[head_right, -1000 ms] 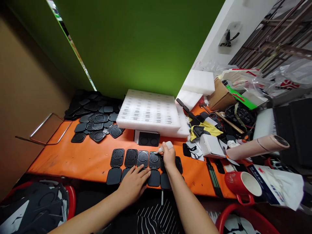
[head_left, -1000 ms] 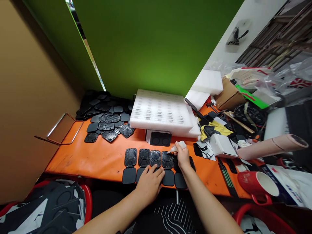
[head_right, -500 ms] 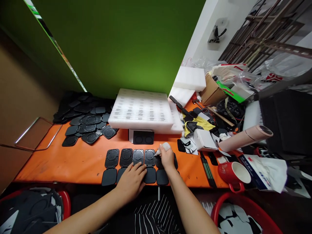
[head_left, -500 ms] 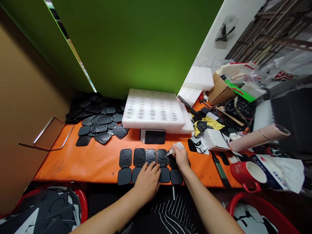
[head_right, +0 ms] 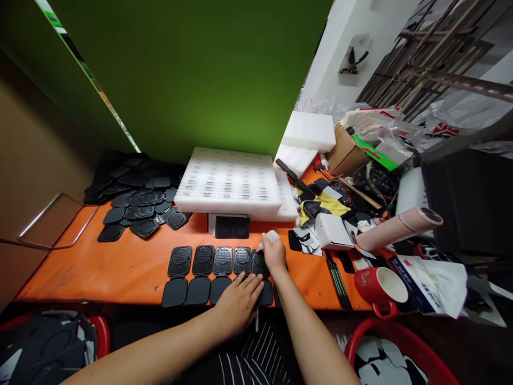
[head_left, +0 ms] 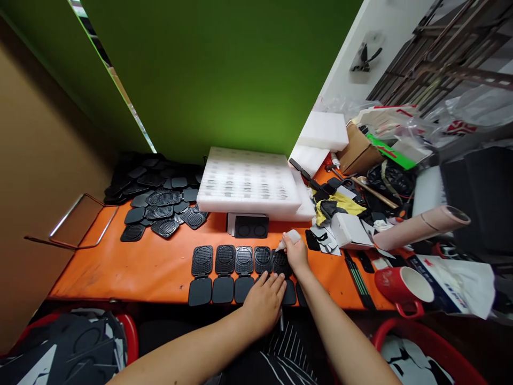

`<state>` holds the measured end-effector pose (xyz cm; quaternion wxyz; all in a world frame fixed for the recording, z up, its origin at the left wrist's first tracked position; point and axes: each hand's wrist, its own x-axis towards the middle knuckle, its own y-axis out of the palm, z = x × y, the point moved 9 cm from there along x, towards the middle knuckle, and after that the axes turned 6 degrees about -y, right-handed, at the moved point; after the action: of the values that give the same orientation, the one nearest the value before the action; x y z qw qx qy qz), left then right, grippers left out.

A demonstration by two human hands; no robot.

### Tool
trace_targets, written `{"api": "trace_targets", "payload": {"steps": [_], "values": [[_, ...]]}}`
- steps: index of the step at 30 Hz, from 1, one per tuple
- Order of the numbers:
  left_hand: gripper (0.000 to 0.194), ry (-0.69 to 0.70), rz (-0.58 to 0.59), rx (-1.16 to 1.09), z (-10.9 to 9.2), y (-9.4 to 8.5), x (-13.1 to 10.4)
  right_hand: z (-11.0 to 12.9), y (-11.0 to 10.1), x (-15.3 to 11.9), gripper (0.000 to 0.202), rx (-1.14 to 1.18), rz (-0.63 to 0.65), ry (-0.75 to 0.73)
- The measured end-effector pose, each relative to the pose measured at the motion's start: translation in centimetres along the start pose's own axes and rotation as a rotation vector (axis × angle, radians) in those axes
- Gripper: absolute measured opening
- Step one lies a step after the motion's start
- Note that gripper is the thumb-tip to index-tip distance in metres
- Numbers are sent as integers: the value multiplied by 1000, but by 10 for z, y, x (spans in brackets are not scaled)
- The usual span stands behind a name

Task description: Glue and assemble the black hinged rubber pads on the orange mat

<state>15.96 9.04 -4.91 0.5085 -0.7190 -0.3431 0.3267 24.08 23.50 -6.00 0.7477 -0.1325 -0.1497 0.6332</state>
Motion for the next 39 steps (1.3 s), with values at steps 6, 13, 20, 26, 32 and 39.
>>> {"api": "trace_targets", "payload": {"steps": [6, 13, 20, 26, 32, 39], "values": [[59, -13, 8, 26, -3, 0, 2, -17, -20, -2, 42, 311, -100, 153], [61, -30, 61, 26, -5, 2, 3, -16, -40, -24, 42, 154, -16, 102], [56, -42, 58, 41, -7, -10, 9, -15, -47, -16, 39, 24, -79, 47], [56, 1, -38, 30, -19, -20, 22, -25, -65, -6, 39, 305, -236, 132], [67, 122, 21, 65, -42, 1, 30, -18, -56, -4, 38, 150, -125, 60], [72, 87, 54, 75, -41, 12, 33, -19, -60, 6, 37, 36, -127, 31]]}}
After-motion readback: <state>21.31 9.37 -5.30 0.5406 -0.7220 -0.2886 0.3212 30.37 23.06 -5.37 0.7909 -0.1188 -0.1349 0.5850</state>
